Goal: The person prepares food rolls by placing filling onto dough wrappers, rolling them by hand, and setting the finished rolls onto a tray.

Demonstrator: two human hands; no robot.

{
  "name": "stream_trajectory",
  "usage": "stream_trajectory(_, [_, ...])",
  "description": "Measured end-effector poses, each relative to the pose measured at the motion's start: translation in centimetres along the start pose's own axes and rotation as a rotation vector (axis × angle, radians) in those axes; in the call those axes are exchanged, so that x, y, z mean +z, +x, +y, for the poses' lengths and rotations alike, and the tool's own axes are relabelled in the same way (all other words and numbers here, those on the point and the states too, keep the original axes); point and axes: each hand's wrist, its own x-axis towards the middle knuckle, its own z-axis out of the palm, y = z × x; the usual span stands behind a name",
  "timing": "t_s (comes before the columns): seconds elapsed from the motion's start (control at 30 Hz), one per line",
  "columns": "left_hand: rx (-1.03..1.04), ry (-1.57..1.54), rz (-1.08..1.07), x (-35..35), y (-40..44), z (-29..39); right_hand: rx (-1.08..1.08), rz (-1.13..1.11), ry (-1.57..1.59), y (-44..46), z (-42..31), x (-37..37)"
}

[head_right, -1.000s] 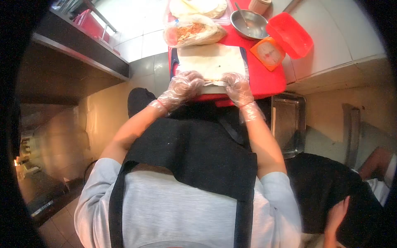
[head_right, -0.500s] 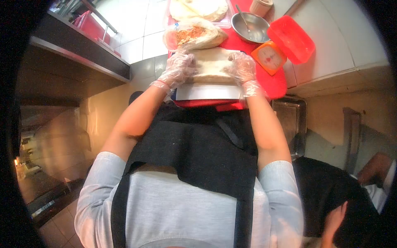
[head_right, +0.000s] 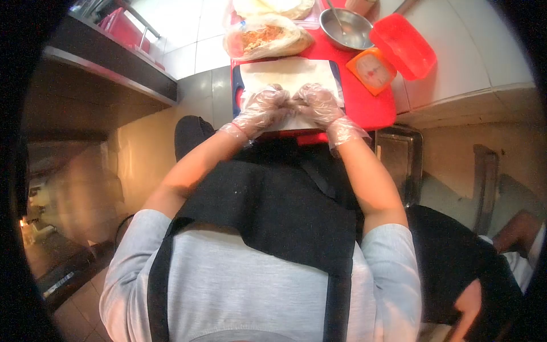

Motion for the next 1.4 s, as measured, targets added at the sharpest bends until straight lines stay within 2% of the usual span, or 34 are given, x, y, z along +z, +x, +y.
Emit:
stream_trajectory(0.07, [0.029,0.038,-0.004,-0.8,-0.2,0.5,0.027,-0.006,-0.01,0.0,-0.3,-0.1])
stream_trajectory(0.17, [0.057,0.038,-0.211,-2.7,1.1,-0.9,0.044,-0.07,-0.079,0.2,-1.1,-0.9])
stream_trajectory(0.2, [0.039,-0.012,-0.05,-3.2,0.9,-1.4,0.041,-0.117,-0.112,0.7,-1.9,-1.9])
stream_trajectory(0.27, [0.077,0.302,-0.107,-5.5,2.4,-3.0,0.001,-0.143,-0.123,1.5,-2.4,-1.8])
stream_trajectory(0.33, [0.01,0.144,-0.108,-4.8,4.5,-6.3,-0.071,-0.108,-0.075,2.4,-2.2,-0.4])
stream_trajectory(0.37, [-0.023,0.066,-0.109,-4.5,5.2,-7.6,-0.025,-0.158,0.029,2.5,-2.7,0.0])
stream_trajectory(0.47, [0.308,0.295,-0.073,-5.3,5.6,-8.3,0.014,-0.106,0.117,1.9,-2.4,1.0])
stream_trajectory(0.57, [0.307,0.273,-0.094,-5.3,6.3,-8.6,-0.012,-0.149,0.139,2.1,-1.9,0.9])
stream_trajectory(0.67, [0.3,0.255,-0.1,-5.4,6.4,-8.8,0.026,-0.371,-0.017,4.1,-4.7,-1.2])
stream_trajectory(0.87, [0.316,0.342,-0.11,-5.4,6.3,-8.8,-0.087,-0.129,0.026,3.7,-4.6,3.1])
stream_trajectory(0.97, [0.269,0.383,-0.149,-5.3,6.6,-8.7,-0.049,-0.216,0.09,3.9,-5.1,2.5])
stream_trajectory(1.07, [0.232,0.399,-0.14,-5.6,6.2,-7.5,-0.192,-0.162,-0.02,4.7,-6.4,1.7])
stream_trajectory(1.17, [0.225,0.418,-0.132,-5.4,6.1,-7.4,-0.096,-0.178,0.213,5.1,-7.4,3.3])
stream_trajectory(1.27, [0.248,0.44,-0.167,-5.0,7.0,-9.0,-0.057,-0.194,0.06,4.7,-6.9,3.7])
stream_trajectory(1.4, [0.314,0.396,-0.108,-4.9,6.8,-9.1,-0.162,-0.212,0.029,5.2,-7.2,3.5])
